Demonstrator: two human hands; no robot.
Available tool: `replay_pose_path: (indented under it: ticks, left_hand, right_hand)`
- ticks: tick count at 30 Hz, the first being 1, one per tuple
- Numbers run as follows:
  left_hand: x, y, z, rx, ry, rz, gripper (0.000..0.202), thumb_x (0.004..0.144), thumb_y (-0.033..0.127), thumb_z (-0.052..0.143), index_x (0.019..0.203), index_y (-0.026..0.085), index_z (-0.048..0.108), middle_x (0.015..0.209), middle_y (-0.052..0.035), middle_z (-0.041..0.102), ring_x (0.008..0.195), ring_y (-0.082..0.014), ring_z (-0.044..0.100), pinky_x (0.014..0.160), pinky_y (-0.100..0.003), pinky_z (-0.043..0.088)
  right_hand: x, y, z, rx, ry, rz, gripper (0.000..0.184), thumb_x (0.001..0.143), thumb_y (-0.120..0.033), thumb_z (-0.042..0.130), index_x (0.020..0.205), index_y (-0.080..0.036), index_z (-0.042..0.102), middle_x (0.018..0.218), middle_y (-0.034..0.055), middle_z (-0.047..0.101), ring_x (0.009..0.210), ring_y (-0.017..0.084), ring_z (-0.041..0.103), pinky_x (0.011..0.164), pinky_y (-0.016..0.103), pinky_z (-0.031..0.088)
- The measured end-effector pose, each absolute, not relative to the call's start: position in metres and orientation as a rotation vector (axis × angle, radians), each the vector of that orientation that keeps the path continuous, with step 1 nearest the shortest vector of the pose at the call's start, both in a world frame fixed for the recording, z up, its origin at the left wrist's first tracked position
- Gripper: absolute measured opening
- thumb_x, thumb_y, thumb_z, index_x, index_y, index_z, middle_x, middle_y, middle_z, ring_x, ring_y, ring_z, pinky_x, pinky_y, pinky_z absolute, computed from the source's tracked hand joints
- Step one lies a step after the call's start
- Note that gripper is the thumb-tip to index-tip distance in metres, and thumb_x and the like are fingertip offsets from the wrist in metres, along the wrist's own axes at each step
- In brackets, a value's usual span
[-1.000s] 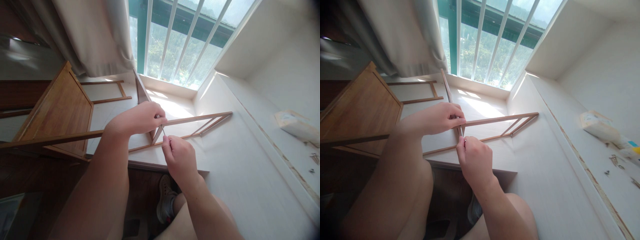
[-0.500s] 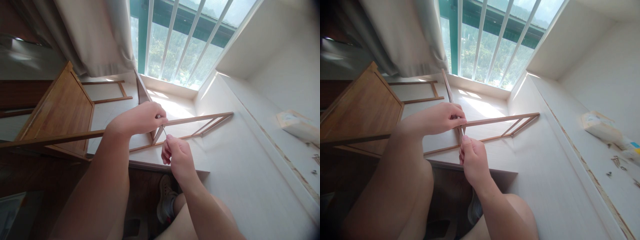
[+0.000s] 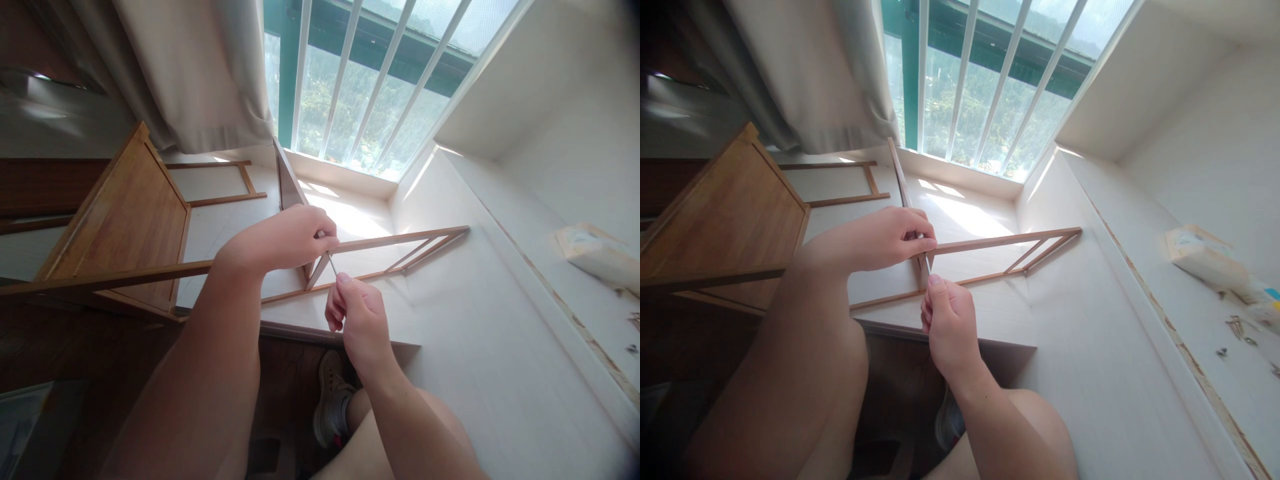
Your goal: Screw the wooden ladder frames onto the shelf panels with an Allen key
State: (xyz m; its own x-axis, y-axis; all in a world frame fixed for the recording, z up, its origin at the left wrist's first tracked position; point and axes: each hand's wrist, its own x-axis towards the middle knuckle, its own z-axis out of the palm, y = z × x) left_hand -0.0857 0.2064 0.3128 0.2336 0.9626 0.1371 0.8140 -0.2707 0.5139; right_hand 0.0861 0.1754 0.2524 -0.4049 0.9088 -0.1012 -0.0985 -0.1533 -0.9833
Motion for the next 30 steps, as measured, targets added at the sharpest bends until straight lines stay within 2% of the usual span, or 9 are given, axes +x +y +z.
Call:
replay_pose_path:
  ticks: [11, 21, 30]
  left_hand:
    - [-0.084, 0.206, 0.315, 2.193, 1.654, 0.617, 0.027, 0.086, 0.034, 0.051, 0.074, 0.018, 0.069, 0.072, -0.0035, 0.063, 0.064, -0.0149, 0.053, 0.059, -0.028, 0.035]
    - [-0.082, 0.206, 0.316, 2.208, 1.653, 0.587, 0.026, 0.087, 0.033, 0.049, 0.076, 0.02, 0.069, 0.068, -0.0033, 0.061, 0.061, -0.0157, 0.053, 0.06, -0.029, 0.036]
    - [-0.083, 0.206, 0.312, 2.17, 1.648, 0.557, 0.031, 0.091, 0.037, 0.043, 0.083, 0.02, 0.068, 0.079, -0.0031, 0.067, 0.069, -0.0161, 0.056, 0.063, -0.028, 0.037]
  right_hand:
    - [0.087, 0.175, 0.251, -0.992, -1.351, 1.656, 0.047, 0.093, -0.043, 0.047, 0.054, -0.02, 0.035, 0.046, -0.0057, 0.033, 0.04, 0.008, 0.033, 0.038, 0.022, 0.028]
    - [0.087, 0.175, 0.244, -0.937, -1.33, 1.695, 0.048, 0.091, -0.046, 0.053, 0.054, -0.02, 0.035, 0.047, -0.0059, 0.032, 0.042, 0.008, 0.032, 0.039, 0.022, 0.027]
    - [0.09, 0.179, 0.236, -0.886, -1.407, 1.615, 0.048, 0.093, -0.049, 0.05, 0.056, -0.02, 0.039, 0.049, -0.0049, 0.036, 0.044, 0.009, 0.036, 0.041, 0.023, 0.029]
